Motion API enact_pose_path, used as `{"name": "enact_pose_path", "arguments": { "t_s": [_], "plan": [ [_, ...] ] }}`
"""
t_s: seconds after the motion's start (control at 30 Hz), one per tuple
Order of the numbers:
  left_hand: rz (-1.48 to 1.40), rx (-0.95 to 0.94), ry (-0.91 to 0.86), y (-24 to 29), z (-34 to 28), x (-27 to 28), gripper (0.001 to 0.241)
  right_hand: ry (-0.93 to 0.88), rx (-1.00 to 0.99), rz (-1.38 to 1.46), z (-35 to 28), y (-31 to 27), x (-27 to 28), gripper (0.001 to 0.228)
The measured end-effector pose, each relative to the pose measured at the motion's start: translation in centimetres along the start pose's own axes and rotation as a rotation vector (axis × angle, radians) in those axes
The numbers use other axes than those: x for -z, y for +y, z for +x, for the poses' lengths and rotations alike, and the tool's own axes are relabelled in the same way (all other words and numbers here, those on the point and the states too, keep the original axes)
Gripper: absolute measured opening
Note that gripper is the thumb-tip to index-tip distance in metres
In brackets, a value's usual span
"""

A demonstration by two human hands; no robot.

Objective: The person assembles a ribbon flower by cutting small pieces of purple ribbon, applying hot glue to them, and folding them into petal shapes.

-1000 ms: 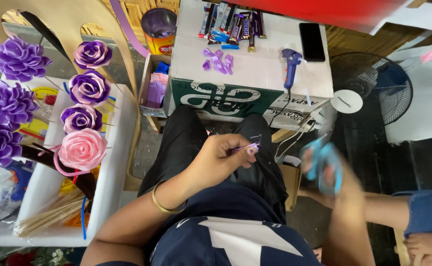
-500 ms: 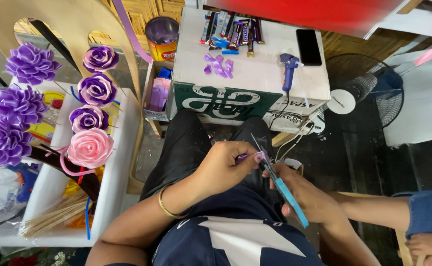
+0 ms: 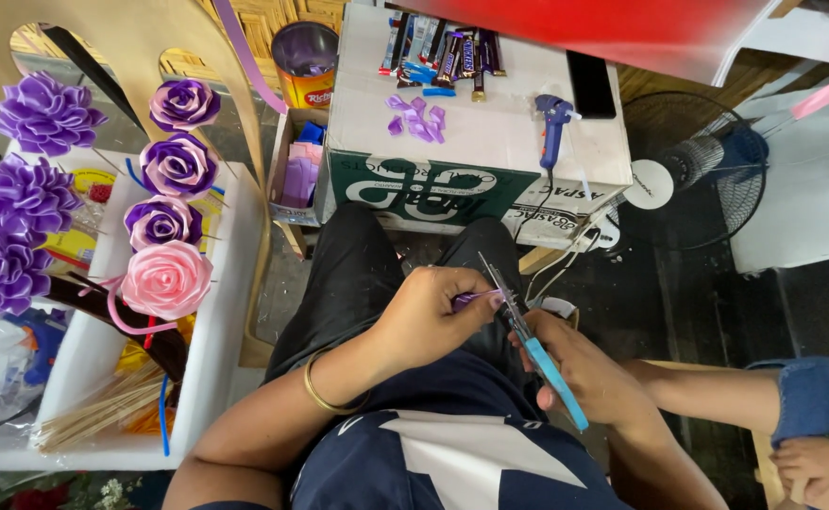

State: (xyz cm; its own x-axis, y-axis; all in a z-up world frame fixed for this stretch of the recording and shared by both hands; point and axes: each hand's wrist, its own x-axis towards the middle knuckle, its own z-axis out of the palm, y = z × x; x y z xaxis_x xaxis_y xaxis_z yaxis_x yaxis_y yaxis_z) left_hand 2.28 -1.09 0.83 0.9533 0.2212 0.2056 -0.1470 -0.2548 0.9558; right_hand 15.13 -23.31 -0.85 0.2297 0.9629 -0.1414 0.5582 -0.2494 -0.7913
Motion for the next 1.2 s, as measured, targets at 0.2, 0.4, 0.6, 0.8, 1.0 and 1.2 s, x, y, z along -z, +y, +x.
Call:
{"name": "enact_pose_path", "arguments": {
  "t_s": [0.2, 0.4, 0.6, 0.8, 1.0, 1.2],
  "plan": [
    [-0.061, 0.032, -0.024, -0.2, 0.2, -0.1, 0.027, 0.061, -0.07, 0.002, 0.0, 0.5, -0.5, 0.103],
    [-0.143, 0.085, -0.026, -0.5, 0.3, 0.0, 0.024, 0.236, 0.038, 0.118, -1.6, 6.2, -1.9, 0.08],
    [-0.252, 0.073, 0.041, -3.1, 0.1, 0.2, 0.016, 0.87, -0.165, 0.604, -2.0, 18.0, 2.6, 0.036],
    [-0.126, 0.192, -0.026, -4.7, -0.4, 2.0, 0.019, 0.814, -0.645, -0.614, 0.9, 22.9, 12.0, 0.04],
    [-0.052, 0.287, -0.02, -5.3, -0.8, 2.4, 0.031, 0.729, -0.706, -0.767, 8.2, 29.3, 15.7, 0.045],
    [-0.228, 0.283, -0.005, -5.5, 0.5, 2.5, 0.031, 0.72, -0.699, -0.819, 12.8, 35.5, 15.9, 0.045]
  ]
}}
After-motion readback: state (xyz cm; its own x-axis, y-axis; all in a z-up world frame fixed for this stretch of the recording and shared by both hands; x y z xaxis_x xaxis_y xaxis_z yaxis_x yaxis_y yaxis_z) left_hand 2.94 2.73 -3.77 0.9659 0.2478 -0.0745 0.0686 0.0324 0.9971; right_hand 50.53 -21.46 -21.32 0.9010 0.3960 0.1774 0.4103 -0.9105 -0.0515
